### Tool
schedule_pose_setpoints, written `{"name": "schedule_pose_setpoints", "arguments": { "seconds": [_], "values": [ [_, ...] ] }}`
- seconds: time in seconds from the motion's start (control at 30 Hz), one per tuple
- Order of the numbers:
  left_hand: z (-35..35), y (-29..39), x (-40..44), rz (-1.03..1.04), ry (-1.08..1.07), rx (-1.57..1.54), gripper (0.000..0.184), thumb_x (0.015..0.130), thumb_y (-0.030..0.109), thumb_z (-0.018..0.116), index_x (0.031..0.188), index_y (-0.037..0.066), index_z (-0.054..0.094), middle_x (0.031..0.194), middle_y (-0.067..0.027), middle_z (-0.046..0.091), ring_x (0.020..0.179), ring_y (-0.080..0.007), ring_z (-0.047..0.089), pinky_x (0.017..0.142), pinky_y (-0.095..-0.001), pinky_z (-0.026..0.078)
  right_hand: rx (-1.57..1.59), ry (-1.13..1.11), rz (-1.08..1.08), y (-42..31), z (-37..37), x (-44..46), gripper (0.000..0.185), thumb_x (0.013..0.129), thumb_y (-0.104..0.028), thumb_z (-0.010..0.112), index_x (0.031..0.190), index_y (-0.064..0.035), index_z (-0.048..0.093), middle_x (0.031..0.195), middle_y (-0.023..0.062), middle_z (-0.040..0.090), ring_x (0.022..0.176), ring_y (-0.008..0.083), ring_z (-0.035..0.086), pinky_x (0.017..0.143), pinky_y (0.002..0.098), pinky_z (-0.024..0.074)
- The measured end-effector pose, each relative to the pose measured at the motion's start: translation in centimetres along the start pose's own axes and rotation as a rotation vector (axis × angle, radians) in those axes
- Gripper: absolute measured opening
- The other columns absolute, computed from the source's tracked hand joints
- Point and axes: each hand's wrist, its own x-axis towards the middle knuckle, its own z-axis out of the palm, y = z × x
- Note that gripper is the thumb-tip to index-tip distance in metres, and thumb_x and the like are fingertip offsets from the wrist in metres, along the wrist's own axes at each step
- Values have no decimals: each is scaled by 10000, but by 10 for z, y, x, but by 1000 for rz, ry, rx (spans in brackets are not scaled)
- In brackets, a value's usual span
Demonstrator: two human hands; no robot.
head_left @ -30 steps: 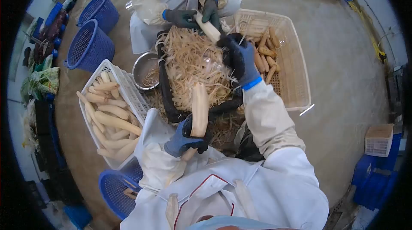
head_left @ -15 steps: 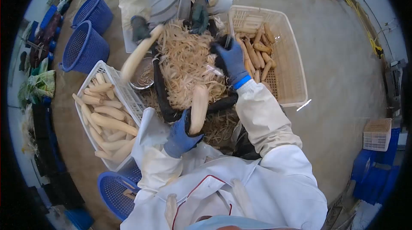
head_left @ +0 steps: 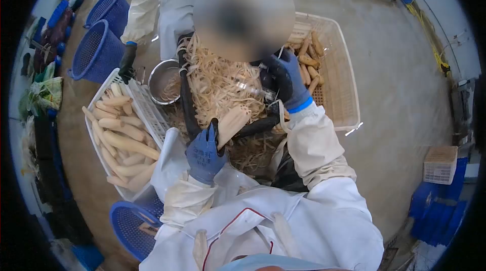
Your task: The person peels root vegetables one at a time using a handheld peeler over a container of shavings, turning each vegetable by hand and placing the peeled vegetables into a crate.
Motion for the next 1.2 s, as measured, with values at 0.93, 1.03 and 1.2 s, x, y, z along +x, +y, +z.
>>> {"name": "schedule_pose_setpoints", "arguments": {
  "seconds": [0.93,1.03,1.2],
  "values": [
    [-13,2,18,351,321,-45,500,724,176,616,1218,250,641,1213,-52,572,1185,-281,503,1004,-440,421,526,-639,817,125,41,-35,308,963,-214,459,1207,-36,522,1098,120,613,993,243,603,869,354,491],
    [-14,-16,25,434,221,-316,520,720,133,641,1239,162,621,1319,-97,543,1289,-329,437,1052,-472,378,908,-485,894,125,47,-41,331,989,-195,414,1266,-33,496,1140,110,598,1036,236,591,906,352,489],
    [-2,-9,18,-54,442,-705,558,821,69,601,1361,35,464,1396,-201,447,1296,-387,411,1080,-446,327,778,-318,665,144,54,-41,340,1006,-188,391,1283,-15,488,1141,104,596,1021,222,589,897,340,499]
  ]
}}
